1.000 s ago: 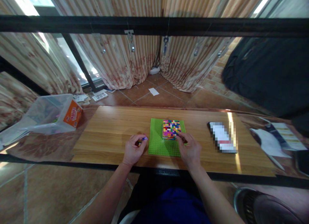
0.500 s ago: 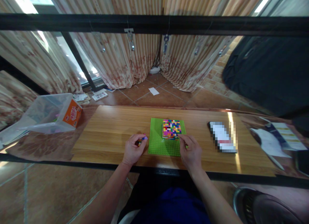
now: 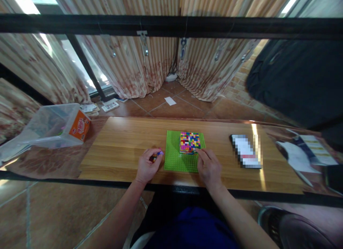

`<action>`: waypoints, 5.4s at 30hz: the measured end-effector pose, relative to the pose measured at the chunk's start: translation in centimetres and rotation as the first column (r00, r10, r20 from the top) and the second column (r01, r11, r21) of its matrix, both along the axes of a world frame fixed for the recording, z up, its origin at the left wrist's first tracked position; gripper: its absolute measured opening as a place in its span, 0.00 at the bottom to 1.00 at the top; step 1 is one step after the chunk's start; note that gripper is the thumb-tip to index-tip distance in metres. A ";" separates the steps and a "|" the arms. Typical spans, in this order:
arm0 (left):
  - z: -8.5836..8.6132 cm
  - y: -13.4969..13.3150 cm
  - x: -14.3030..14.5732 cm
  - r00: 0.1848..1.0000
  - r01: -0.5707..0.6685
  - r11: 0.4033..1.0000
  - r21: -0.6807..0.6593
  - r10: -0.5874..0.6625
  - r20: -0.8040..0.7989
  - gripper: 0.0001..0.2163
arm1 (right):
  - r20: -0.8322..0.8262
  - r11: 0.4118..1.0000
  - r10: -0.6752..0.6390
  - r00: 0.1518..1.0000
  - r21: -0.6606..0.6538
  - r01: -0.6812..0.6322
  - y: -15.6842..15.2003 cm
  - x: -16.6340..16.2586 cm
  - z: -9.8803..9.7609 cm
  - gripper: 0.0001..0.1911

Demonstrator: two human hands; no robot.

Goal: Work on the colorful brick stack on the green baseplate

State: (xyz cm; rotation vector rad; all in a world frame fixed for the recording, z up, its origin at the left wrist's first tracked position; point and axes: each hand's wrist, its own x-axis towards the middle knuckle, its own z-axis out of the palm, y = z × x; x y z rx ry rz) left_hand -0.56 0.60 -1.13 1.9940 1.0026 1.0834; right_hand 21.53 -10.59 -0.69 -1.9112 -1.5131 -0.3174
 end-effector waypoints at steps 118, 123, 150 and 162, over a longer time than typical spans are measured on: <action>-1.4 -0.6 -2.4 0.965 -0.259 0.965 -0.038 0.257 -0.040 0.10 | -0.436 0.993 0.108 0.893 0.006 -0.117 5.7 3.7 2.9 0.23; -1.4 -0.7 -2.4 0.968 -0.251 0.966 -0.057 0.250 -0.020 0.10 | -0.374 0.909 0.320 0.870 -0.137 -0.393 6.4 3.9 2.9 0.24; -0.2 -0.7 -2.0 0.961 -0.271 0.960 -0.068 0.273 0.037 0.10 | -0.267 0.977 -0.206 0.941 -0.106 0.184 -3.9 -1.2 -0.2 0.32; 3.9 0.1 5.8 0.997 -0.039 0.996 -0.078 0.044 0.066 0.09 | -0.443 0.997 -0.060 0.895 -0.065 0.034 -1.5 -0.5 0.6 0.22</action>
